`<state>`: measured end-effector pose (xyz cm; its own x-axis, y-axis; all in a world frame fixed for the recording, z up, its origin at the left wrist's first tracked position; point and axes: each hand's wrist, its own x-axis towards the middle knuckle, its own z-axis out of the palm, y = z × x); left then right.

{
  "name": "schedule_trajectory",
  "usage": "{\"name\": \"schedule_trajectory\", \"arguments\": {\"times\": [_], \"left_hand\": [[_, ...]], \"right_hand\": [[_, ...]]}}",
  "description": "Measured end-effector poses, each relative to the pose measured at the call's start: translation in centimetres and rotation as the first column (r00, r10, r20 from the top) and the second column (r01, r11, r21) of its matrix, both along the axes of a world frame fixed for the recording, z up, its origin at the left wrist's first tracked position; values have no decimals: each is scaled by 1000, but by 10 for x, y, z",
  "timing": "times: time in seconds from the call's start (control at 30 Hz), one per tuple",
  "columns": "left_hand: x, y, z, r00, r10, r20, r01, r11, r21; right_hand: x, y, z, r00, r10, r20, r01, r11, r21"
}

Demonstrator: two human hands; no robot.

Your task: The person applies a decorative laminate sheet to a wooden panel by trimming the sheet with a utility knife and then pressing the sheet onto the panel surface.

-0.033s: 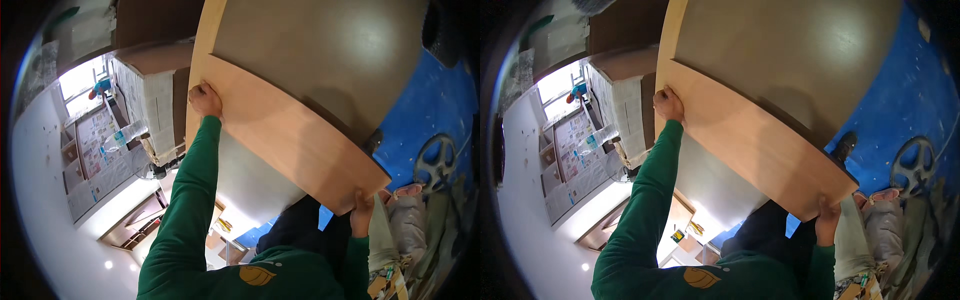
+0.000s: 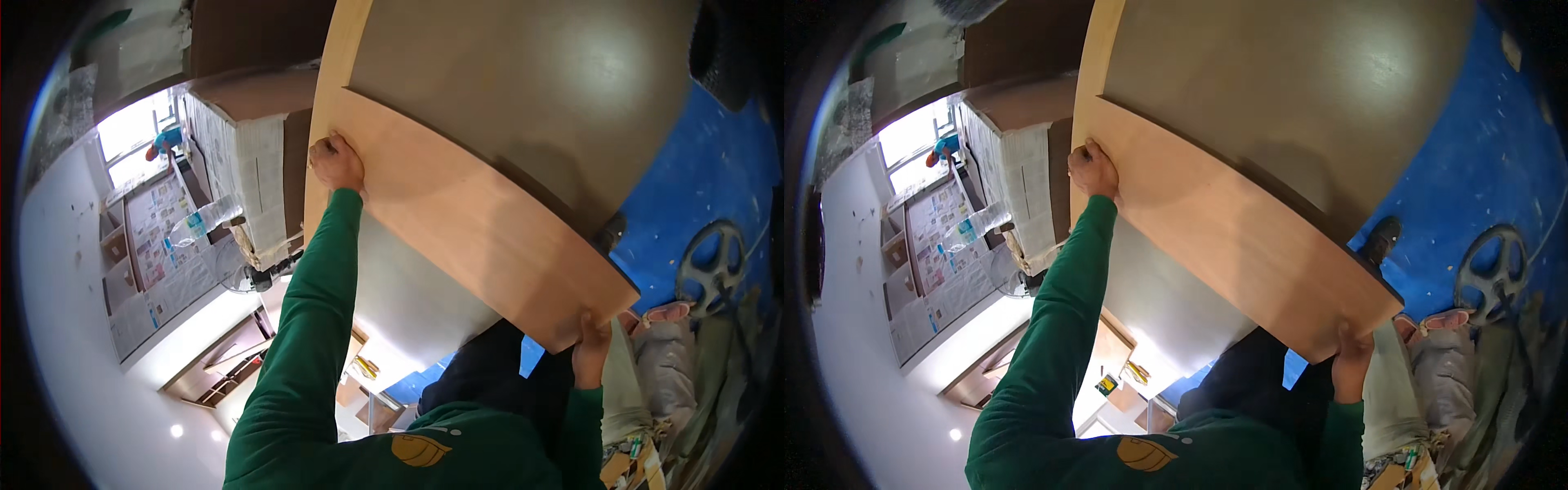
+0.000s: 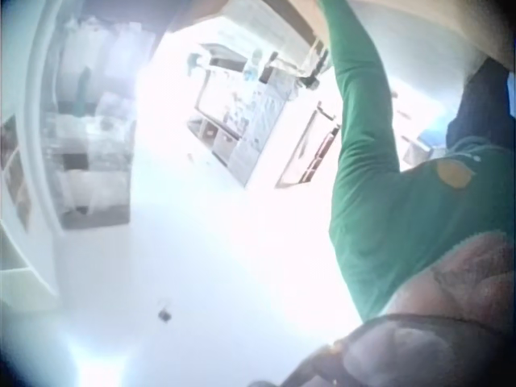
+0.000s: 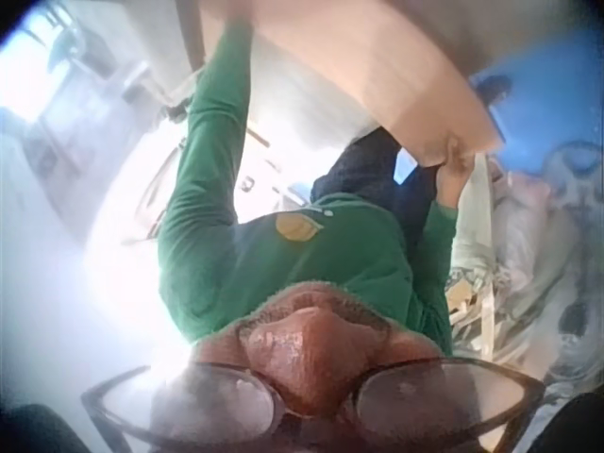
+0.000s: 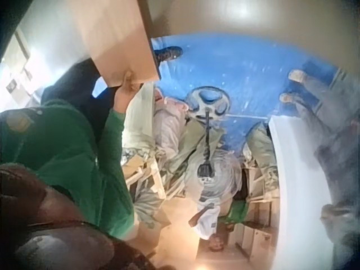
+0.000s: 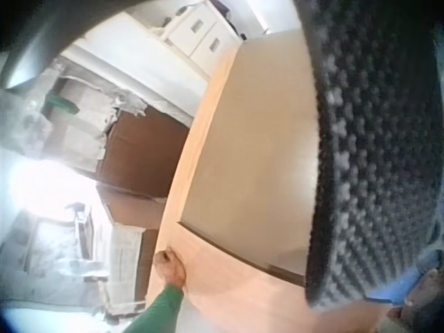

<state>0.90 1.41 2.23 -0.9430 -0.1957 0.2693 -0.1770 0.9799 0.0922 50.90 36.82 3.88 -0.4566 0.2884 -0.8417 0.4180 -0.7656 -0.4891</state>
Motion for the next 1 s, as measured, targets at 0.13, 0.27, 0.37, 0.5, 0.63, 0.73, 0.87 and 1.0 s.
{"name": "schedule_trajectory", "arguments": {"times": [0.13,0.27,0.37,0.5,0.63,0.73,0.87,1.0], "left_hand": [[1,1,-3,1000,-1,-20,1,1000,5],[-2,2,-5,1000,25,7,-25,1000,-5],[-1,-6,-7,999,-38,-30,37,999,-29],[1,-3,-9,998,27,56,-28,1000,8],[-6,-10,-5,997,2,82,0,1000,-22],[-11,-6,2,999,-24,47,25,1000,-11],[-2,-21,-5,1000,-22,-13,22,1000,-6],[0,-13,-9,1000,-14,23,14,1000,20]], "right_hand": [[14,3,-11,999,47,2,-47,999,-5],[0,9,-1,1000,12,-18,-12,999,45],[1,9,-4,999,7,-32,-4,997,72],[2,11,-10,998,60,-7,-58,988,140],[13,12,-7,864,428,266,-492,832,256],[23,6,-15,893,413,180,-449,791,415],[5,4,-2,974,193,117,-221,915,338],[4,16,-32,982,77,173,-157,841,518]]}}
